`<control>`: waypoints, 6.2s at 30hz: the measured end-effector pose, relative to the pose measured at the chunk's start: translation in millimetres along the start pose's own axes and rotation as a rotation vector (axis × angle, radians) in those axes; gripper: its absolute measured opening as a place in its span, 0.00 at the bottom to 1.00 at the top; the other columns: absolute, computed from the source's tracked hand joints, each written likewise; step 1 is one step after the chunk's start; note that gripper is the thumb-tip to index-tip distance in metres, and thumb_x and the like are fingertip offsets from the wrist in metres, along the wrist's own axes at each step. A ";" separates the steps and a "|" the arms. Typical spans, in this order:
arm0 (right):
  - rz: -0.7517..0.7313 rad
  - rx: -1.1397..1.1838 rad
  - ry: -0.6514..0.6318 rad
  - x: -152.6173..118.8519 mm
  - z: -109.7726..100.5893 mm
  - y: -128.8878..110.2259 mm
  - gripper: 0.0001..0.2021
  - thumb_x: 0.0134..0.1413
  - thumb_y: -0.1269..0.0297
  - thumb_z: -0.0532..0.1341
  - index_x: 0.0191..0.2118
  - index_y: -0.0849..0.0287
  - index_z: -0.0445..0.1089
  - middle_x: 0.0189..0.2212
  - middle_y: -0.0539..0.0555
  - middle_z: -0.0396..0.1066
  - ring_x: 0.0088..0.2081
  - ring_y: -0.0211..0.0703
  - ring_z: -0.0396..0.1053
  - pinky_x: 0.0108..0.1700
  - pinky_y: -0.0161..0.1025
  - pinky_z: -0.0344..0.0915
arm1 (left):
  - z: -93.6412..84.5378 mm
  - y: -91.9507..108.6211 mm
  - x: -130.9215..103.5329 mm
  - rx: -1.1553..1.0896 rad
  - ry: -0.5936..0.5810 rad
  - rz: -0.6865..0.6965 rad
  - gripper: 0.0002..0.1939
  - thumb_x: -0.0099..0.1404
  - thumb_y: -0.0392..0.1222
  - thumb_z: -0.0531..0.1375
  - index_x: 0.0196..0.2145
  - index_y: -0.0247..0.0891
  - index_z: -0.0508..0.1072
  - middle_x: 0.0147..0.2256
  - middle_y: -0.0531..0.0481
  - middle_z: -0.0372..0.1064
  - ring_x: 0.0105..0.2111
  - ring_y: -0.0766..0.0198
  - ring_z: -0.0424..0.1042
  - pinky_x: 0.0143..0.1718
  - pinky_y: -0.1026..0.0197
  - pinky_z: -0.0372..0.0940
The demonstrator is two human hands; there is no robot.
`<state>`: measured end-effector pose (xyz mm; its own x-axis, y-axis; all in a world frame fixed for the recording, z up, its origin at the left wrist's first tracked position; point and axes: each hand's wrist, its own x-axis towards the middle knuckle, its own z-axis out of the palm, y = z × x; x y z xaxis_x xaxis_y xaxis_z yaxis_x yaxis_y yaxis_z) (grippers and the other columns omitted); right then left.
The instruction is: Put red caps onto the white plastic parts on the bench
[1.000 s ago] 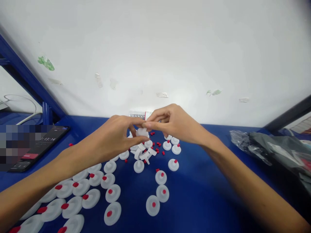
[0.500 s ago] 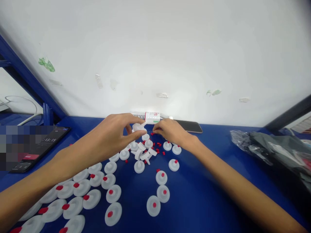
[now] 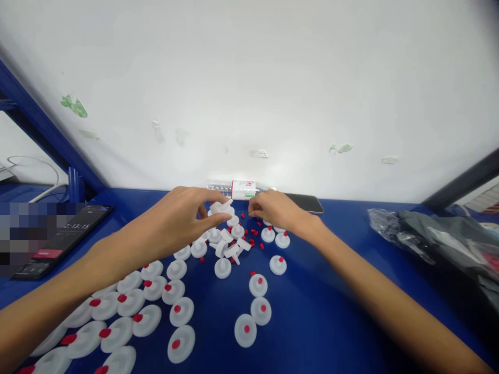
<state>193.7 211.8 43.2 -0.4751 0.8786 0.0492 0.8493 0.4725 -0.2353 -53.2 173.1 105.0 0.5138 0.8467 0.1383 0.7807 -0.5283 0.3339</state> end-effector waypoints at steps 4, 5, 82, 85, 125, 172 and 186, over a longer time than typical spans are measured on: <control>0.055 0.023 -0.039 -3.4 -9.5 8.0 0.03 0.57 0.66 0.68 0.35 0.57 0.81 0.33 0.53 0.80 0.34 0.43 0.72 0.33 0.38 0.59 | 0.1 -1.7 0.1 0.001 -0.019 -0.009 0.28 0.67 0.65 0.57 0.53 0.46 0.79 0.31 0.50 0.80 0.23 0.60 0.73 0.32 0.55 0.67; 0.041 0.050 -0.078 -4.4 -11.8 9.4 0.03 0.56 0.66 0.69 0.35 0.57 0.81 0.32 0.52 0.80 0.33 0.42 0.73 0.32 0.37 0.60 | 0.1 -1.7 0.0 0.001 -0.026 -0.019 0.28 0.67 0.66 0.57 0.53 0.46 0.79 0.31 0.50 0.80 0.22 0.60 0.72 0.32 0.55 0.67; -0.259 1.113 -0.106 -7.2 -26.1 -29.7 0.11 0.63 0.59 0.66 0.47 0.58 0.78 0.38 0.54 0.81 0.35 0.38 0.77 0.41 0.36 0.72 | 2.7 2.7 -1.1 0.143 0.116 0.181 0.11 0.70 0.50 0.61 0.46 0.49 0.80 0.39 0.52 0.78 0.30 0.62 0.71 0.31 0.59 0.58; -0.272 1.123 -0.141 -9.4 -31.0 -30.8 0.12 0.66 0.59 0.63 0.48 0.58 0.79 0.39 0.54 0.81 0.36 0.37 0.76 0.39 0.34 0.71 | 2.2 6.0 -1.4 0.029 0.110 0.184 0.12 0.69 0.49 0.62 0.49 0.53 0.78 0.38 0.56 0.79 0.27 0.65 0.71 0.30 0.62 0.60; 0.094 0.016 0.018 -17.8 -28.9 -37.0 0.08 0.61 0.68 0.63 0.37 0.56 0.81 0.33 0.55 0.79 0.31 0.43 0.71 0.32 0.39 0.59 | 3.2 3.3 -1.9 0.017 0.148 0.144 0.15 0.72 0.51 0.57 0.49 0.44 0.78 0.50 0.50 0.74 0.31 0.65 0.73 0.33 0.59 0.65; 0.070 -0.162 0.083 -12.8 -24.7 -25.3 0.12 0.62 0.63 0.59 0.40 0.55 0.81 0.34 0.55 0.80 0.31 0.44 0.71 0.30 0.39 0.55 | 3.7 1.5 -2.8 0.000 0.150 0.168 0.13 0.72 0.49 0.57 0.45 0.44 0.78 0.41 0.51 0.76 0.31 0.64 0.73 0.33 0.59 0.64; -0.103 -0.111 -0.135 -29.6 -27.0 -64.8 0.07 0.55 0.67 0.63 0.27 0.56 0.77 0.24 0.53 0.76 0.25 0.42 0.68 0.28 0.39 0.53 | -0.4 4.4 -7.2 0.061 0.043 0.166 0.18 0.73 0.49 0.54 0.51 0.39 0.77 0.43 0.45 0.78 0.34 0.59 0.76 0.38 0.55 0.67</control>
<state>158.9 157.0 83.3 -0.5814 0.8110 -0.0651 0.8109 0.5711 -0.1274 -53.6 164.7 105.8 0.6224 0.7490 0.2272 0.7075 -0.6626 0.2458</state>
